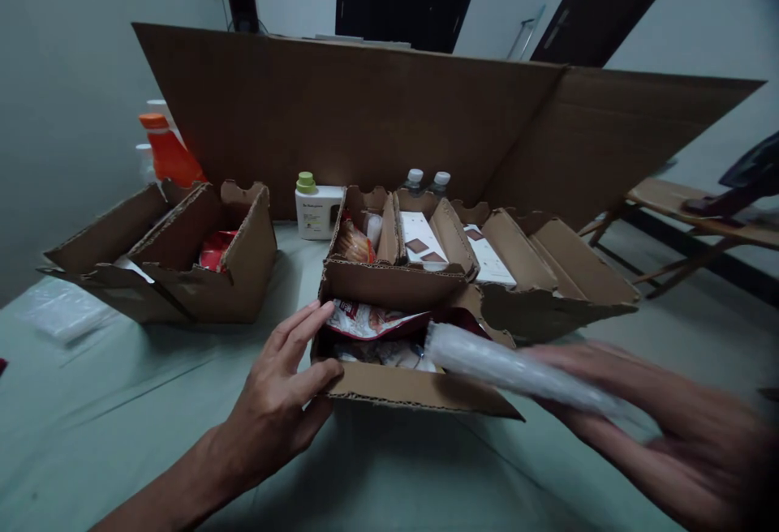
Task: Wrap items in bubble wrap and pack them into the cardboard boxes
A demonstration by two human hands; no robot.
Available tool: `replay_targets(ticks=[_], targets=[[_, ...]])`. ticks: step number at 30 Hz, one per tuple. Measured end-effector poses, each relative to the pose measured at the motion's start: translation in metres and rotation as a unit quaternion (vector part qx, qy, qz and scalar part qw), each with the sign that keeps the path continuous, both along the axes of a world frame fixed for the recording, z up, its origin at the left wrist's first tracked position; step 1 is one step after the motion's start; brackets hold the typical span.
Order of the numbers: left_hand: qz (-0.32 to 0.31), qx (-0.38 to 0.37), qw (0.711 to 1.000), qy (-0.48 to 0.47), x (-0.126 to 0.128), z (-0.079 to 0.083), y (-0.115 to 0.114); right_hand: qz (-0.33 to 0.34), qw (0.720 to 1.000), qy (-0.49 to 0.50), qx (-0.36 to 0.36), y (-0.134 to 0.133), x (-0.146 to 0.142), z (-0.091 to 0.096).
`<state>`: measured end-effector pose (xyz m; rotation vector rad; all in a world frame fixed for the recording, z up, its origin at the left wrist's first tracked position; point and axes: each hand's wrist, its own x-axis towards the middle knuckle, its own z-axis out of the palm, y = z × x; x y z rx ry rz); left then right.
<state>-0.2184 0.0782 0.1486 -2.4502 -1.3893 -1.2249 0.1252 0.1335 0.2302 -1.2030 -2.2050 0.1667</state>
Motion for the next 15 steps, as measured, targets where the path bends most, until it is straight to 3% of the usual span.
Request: replay_targets(ticks=[2,4,8,15], targets=[[-0.007,-0.005,1.000,0.000,-0.001,0.000,0.001,0.107,0.988,-0.086,-0.063,0.022,-0.026,0.011],[-0.014,-0.005,1.000,-0.001,-0.001,0.000,0.001,0.149,0.969,-0.154,-0.122,0.037,-0.053,0.010],[-0.021,0.000,1.000,-0.009,-0.001,-0.002,0.000,0.164,0.947,-0.200,-0.189,0.046,-0.093,-0.005],[-0.024,-0.010,1.000,-0.014,-0.001,-0.002,0.002,0.124,0.915,-0.298,-0.240,0.060,-0.113,-0.012]])
